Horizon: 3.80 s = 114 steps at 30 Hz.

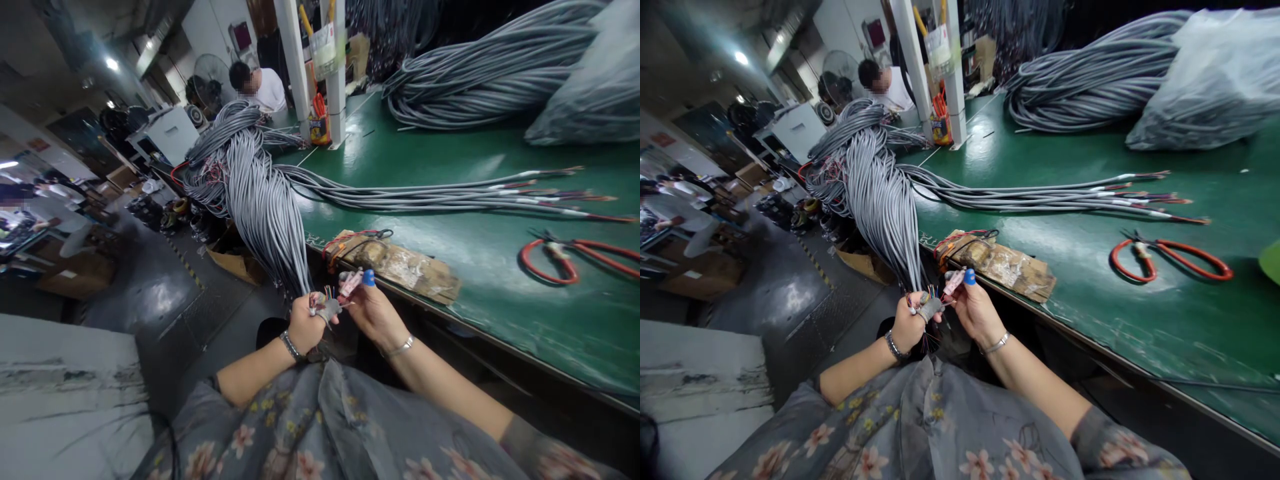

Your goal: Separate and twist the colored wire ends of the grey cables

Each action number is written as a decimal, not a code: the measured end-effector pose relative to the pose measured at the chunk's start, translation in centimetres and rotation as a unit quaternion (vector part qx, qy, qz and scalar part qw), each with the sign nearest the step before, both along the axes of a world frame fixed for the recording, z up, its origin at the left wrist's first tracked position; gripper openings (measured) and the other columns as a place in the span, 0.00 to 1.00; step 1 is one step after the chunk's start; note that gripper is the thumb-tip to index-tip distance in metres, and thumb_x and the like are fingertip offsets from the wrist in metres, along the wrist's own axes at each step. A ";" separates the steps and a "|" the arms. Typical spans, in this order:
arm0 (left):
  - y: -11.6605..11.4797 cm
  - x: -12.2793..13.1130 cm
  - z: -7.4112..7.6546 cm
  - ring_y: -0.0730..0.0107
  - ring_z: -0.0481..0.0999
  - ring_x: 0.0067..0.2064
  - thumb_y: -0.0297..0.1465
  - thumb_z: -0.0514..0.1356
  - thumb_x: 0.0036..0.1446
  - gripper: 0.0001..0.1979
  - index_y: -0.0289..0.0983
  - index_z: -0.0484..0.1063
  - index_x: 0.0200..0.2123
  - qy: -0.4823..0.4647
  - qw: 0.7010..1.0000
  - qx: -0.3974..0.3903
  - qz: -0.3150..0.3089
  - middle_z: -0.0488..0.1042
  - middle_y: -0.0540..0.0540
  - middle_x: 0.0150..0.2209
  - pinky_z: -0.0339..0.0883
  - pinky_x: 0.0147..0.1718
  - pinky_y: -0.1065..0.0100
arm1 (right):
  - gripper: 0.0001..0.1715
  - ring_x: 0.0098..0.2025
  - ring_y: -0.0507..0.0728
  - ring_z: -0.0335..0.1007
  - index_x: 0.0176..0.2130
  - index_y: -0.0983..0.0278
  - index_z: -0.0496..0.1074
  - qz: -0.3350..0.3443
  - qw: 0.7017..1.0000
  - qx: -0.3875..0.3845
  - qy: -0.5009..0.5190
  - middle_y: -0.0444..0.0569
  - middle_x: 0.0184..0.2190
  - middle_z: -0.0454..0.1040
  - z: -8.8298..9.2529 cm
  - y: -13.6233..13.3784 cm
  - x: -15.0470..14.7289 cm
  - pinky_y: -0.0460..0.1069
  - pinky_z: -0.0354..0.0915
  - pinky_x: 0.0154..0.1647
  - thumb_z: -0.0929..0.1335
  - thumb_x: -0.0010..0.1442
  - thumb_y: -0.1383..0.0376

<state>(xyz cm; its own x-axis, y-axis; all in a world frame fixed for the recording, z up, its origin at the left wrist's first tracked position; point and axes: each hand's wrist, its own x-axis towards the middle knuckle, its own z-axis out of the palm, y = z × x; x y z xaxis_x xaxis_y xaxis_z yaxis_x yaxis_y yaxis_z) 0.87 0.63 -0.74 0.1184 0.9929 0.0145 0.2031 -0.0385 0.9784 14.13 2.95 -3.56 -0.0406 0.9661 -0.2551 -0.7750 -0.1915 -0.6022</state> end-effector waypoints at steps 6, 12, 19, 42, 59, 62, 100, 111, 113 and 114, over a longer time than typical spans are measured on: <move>-0.4 -0.9 0.4 0.72 0.69 0.22 0.44 0.62 0.54 0.21 0.36 0.69 0.17 0.004 1.000 0.022 -0.022 0.71 0.47 0.17 0.62 0.26 0.70 | 0.30 0.27 0.53 0.69 0.31 0.60 0.79 0.083 0.996 0.011 0.018 0.45 0.26 0.77 -0.4 -0.5 1.0 0.47 0.68 0.28 0.73 0.42 0.38; -0.5 -0.5 1.1 0.71 0.71 0.22 0.43 0.63 0.52 0.19 0.36 0.70 0.18 -0.029 0.999 0.012 -0.002 0.72 0.48 0.17 0.64 0.26 0.70 | 0.23 0.27 0.50 0.68 0.32 0.59 0.80 0.078 0.997 0.023 -0.016 0.43 0.27 0.76 0.0 -0.6 1.1 0.45 0.68 0.28 0.78 0.41 0.47; -0.1 0.1 1.1 0.72 0.71 0.22 0.44 0.63 0.51 0.19 0.36 0.70 0.18 -0.032 0.999 -0.004 0.001 0.73 0.47 0.18 0.63 0.25 0.70 | 0.27 0.25 0.50 0.64 0.30 0.62 0.79 0.048 0.998 0.011 -0.047 0.43 0.23 0.74 0.4 -0.6 0.7 0.45 0.65 0.26 0.78 0.37 0.45; -0.2 -0.2 0.6 0.74 0.68 0.21 0.44 0.63 0.52 0.21 0.36 0.68 0.17 0.001 1.000 0.010 -0.012 0.71 0.48 0.17 0.62 0.25 0.71 | 0.30 0.27 0.53 0.70 0.31 0.60 0.78 0.068 0.997 0.034 0.007 0.45 0.27 0.77 -0.4 -0.3 0.7 0.47 0.68 0.28 0.73 0.43 0.38; 0.0 0.5 0.8 0.69 0.73 0.25 0.43 0.63 0.51 0.18 0.37 0.70 0.17 -0.033 0.999 0.000 0.025 0.73 0.47 0.18 0.66 0.29 0.68 | 0.27 0.26 0.53 0.67 0.28 0.60 0.77 0.008 0.995 0.041 -0.090 0.44 0.24 0.74 -0.2 -0.7 0.6 0.49 0.67 0.29 0.75 0.42 0.40; 0.0 0.5 0.8 0.70 0.73 0.24 0.43 0.63 0.51 0.18 0.37 0.70 0.18 -0.037 0.999 0.000 0.028 0.73 0.47 0.18 0.66 0.29 0.68 | 0.30 0.26 0.54 0.66 0.25 0.60 0.76 -0.027 0.988 0.073 -0.136 0.45 0.23 0.74 -0.4 -0.6 0.3 0.50 0.66 0.30 0.72 0.43 0.37; 0.9 -2.7 -0.4 0.75 0.64 0.20 0.37 0.62 0.53 0.16 0.36 0.68 0.18 0.157 0.968 0.054 -0.190 0.68 0.52 0.17 0.57 0.21 0.73 | 0.19 0.27 0.55 0.67 0.26 0.59 0.78 0.095 0.938 0.154 -0.297 0.45 0.23 0.76 0.4 -3.1 1.9 0.51 0.67 0.32 0.75 0.45 0.47; 1.0 -2.2 0.2 0.74 0.67 0.21 0.44 0.64 0.50 0.19 0.35 0.71 0.19 0.085 0.981 -0.026 -0.174 0.72 0.49 0.19 0.60 0.23 0.73 | 0.22 0.24 0.53 0.65 0.26 0.60 0.76 0.085 0.973 0.073 -0.204 0.43 0.21 0.74 0.2 -4.0 0.4 0.49 0.64 0.27 0.78 0.40 0.47; 1.2 -2.4 0.4 0.75 0.65 0.21 0.43 0.63 0.52 0.18 0.35 0.72 0.19 0.102 0.973 -0.016 -0.204 0.71 0.50 0.19 0.59 0.23 0.73 | 0.22 0.24 0.53 0.66 0.24 0.61 0.75 0.097 0.968 0.081 -0.216 0.43 0.20 0.74 0.5 -3.8 0.6 0.49 0.64 0.27 0.78 0.40 0.47; 1.2 -2.5 0.5 0.76 0.64 0.21 0.42 0.62 0.52 0.17 0.35 0.72 0.19 0.119 0.970 0.000 -0.214 0.69 0.50 0.18 0.57 0.22 0.73 | 0.22 0.24 0.53 0.65 0.24 0.61 0.75 0.098 0.965 0.087 -0.228 0.43 0.20 0.74 0.6 -3.7 0.7 0.49 0.64 0.27 0.78 0.39 0.47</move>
<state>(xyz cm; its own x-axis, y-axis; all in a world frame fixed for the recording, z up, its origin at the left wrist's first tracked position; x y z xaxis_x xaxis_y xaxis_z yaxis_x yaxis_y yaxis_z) -1.62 1.79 -0.26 0.5190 0.8524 -0.0636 0.3890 -0.1693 0.9056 14.81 -0.75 -2.94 -0.1480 0.9811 -0.1244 -0.3806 -0.1726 -0.9085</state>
